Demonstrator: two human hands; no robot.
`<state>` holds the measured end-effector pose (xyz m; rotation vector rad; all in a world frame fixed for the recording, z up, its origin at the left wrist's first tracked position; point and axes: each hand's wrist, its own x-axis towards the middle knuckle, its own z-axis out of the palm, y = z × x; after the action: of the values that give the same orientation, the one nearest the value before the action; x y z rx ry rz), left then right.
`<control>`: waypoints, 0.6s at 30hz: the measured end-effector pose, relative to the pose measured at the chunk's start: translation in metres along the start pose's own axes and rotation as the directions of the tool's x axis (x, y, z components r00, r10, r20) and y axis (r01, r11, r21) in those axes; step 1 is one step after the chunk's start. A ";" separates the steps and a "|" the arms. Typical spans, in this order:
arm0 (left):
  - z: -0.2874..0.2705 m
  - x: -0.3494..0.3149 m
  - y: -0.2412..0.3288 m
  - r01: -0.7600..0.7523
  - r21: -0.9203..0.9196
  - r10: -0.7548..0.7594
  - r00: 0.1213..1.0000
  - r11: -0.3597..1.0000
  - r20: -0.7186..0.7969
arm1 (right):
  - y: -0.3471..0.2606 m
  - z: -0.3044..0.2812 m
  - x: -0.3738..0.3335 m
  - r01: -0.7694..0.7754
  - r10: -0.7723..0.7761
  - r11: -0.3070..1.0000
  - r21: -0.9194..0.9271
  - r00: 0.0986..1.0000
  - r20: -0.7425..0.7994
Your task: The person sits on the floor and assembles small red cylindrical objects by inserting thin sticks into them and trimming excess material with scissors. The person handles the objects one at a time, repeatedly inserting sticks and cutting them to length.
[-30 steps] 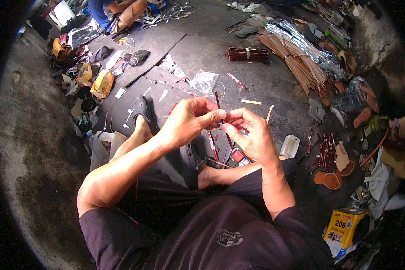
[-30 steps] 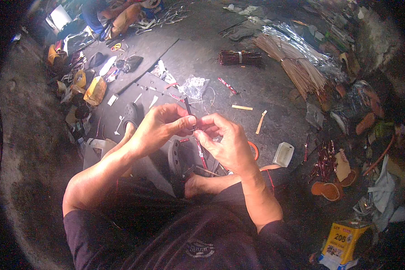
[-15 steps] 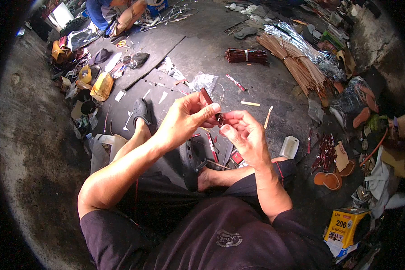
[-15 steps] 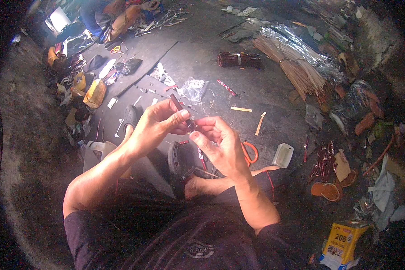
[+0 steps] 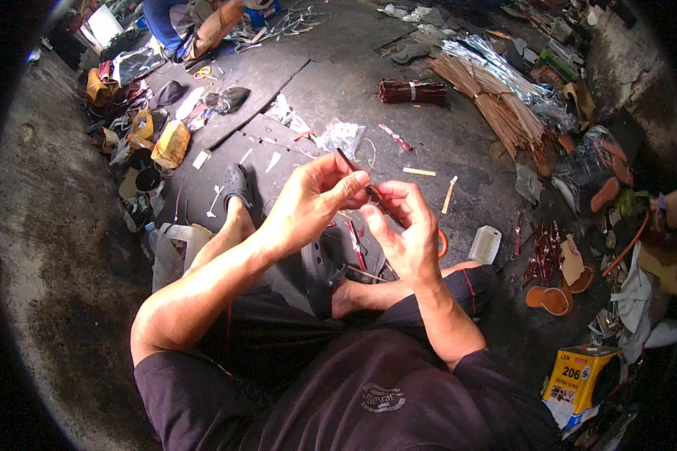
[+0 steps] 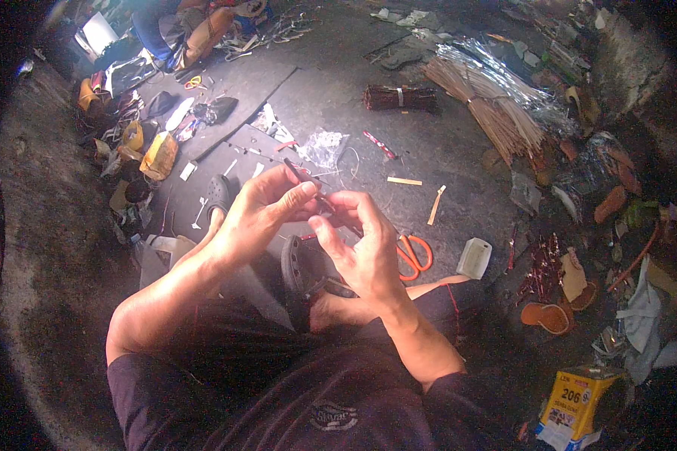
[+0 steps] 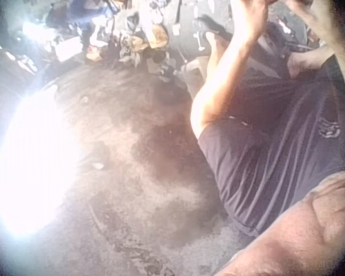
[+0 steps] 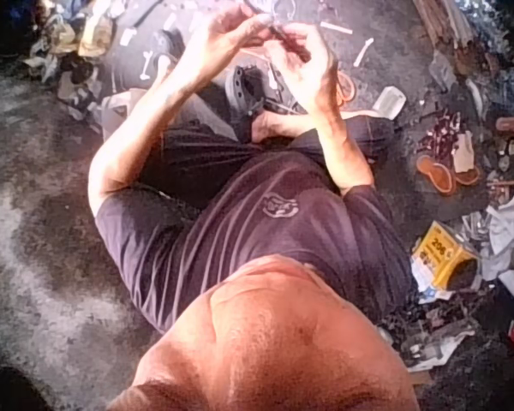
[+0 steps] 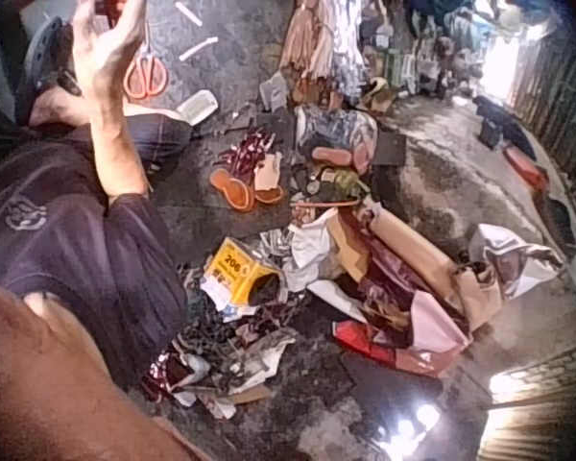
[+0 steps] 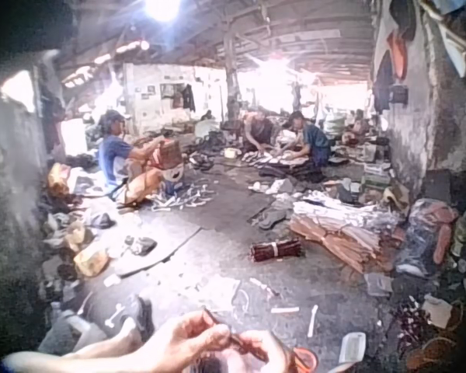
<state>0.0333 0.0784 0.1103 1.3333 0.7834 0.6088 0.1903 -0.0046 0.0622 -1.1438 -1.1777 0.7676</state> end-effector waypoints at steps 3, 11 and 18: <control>0.003 -0.002 0.010 -0.017 0.055 0.018 1.000 0.998 -0.024 | 0.000 -0.008 0.005 0.117 -0.116 0.985 -0.129 0.993 0.018; 0.011 -0.004 0.002 -0.118 0.373 0.143 0.989 0.920 -0.041 | -0.009 -0.012 0.011 0.174 -0.132 0.903 -0.393 0.982 0.131; 0.004 0.000 -0.002 -0.064 0.286 0.066 0.998 0.956 0.003 | 0.008 -0.015 0.013 -0.087 0.113 0.988 -0.127 0.970 0.217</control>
<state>0.0367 0.0754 0.1084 1.6288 0.8588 0.5658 0.2094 0.0058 0.0586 -1.2449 -1.3750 0.9343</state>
